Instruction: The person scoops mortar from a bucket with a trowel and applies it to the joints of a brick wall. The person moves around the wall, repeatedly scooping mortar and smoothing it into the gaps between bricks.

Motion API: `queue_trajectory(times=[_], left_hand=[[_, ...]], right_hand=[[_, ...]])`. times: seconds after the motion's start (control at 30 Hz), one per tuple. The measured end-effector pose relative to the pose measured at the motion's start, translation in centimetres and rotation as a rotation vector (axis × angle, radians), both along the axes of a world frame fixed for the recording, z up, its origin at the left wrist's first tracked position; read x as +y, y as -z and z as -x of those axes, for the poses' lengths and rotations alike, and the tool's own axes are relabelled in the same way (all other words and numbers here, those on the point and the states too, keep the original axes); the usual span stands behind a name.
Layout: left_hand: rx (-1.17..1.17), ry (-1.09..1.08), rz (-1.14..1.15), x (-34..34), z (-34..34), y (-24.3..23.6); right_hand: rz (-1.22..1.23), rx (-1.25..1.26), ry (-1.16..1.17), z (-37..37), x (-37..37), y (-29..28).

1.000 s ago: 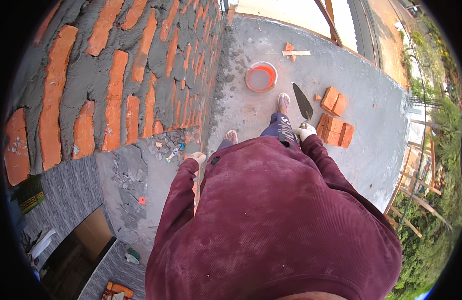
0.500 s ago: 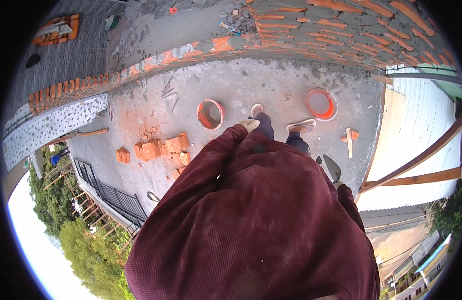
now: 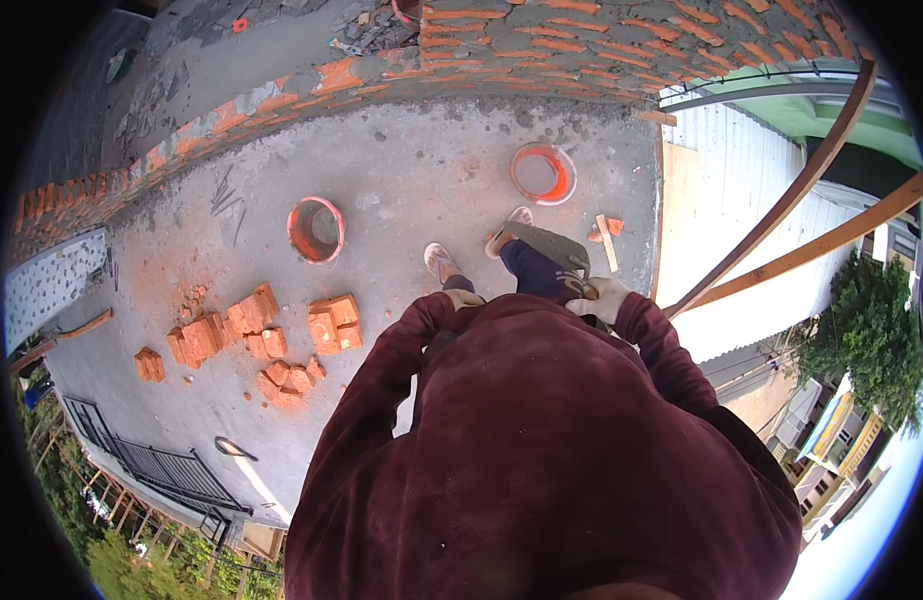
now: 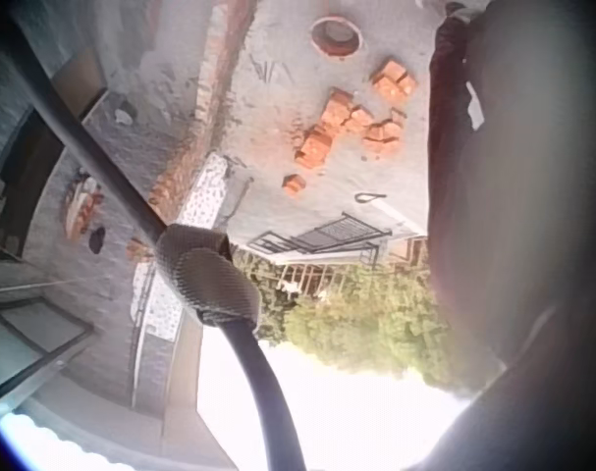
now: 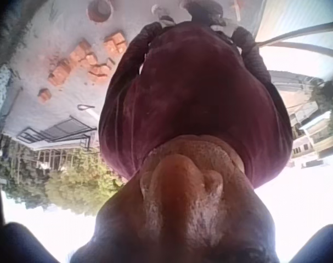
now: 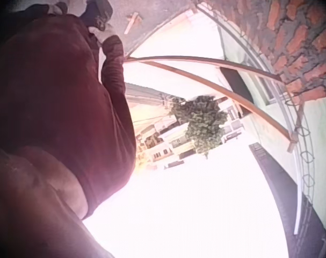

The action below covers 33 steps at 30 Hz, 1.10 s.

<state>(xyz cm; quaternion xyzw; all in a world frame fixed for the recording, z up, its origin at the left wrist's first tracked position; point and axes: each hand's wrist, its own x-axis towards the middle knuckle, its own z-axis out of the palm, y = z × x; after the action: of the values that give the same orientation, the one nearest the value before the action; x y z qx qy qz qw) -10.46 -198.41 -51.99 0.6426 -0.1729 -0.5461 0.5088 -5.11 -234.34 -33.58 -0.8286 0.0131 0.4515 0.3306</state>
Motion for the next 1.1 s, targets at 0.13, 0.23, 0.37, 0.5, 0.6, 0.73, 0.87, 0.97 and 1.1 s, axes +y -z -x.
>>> queue_trajectory(times=[0.13, 0.23, 0.37, 0.5, 0.6, 0.73, 0.87, 0.97, 1.1], left_hand=[[0.202, -0.031, -0.027, -1.4, -0.8, -1.1], [0.102, -0.206, -0.069, -0.6, -0.8, -0.3], [0.244, -0.312, 0.016, -1.1, -2.2, -3.2], [0.543, -0.457, 0.229, -5.7, -6.2, -7.9], [0.559, -0.492, 0.086, -10.1, -7.7, -2.7], [0.148, -0.739, -0.305, -16.7, -11.0, 9.4], [-0.115, -0.800, -0.358, -23.8, -16.1, 22.3], [-0.273, -0.719, -0.518, -28.8, -22.0, 24.8], [-0.056, -0.837, -0.201, -32.0, -23.4, 32.1]], right_hand=[[-0.026, -0.116, -0.196, -0.4, 0.1, 0.1], [0.108, 0.381, -0.094, -5.1, 1.1, -5.0], [-0.282, 0.282, -0.044, -4.2, -4.0, -2.9], [-0.470, 0.298, -0.088, -3.7, -9.0, 3.1], [-0.512, 0.398, -0.143, -4.2, -13.2, 7.0], [-0.501, 0.759, 0.405, -9.3, -17.9, 7.5], [-0.355, 0.503, 0.884, -17.1, -21.6, 17.0], [0.050, 0.282, 0.767, -23.7, -26.3, 33.3], [0.512, 0.000, 0.637, -33.1, -31.4, 52.2]])
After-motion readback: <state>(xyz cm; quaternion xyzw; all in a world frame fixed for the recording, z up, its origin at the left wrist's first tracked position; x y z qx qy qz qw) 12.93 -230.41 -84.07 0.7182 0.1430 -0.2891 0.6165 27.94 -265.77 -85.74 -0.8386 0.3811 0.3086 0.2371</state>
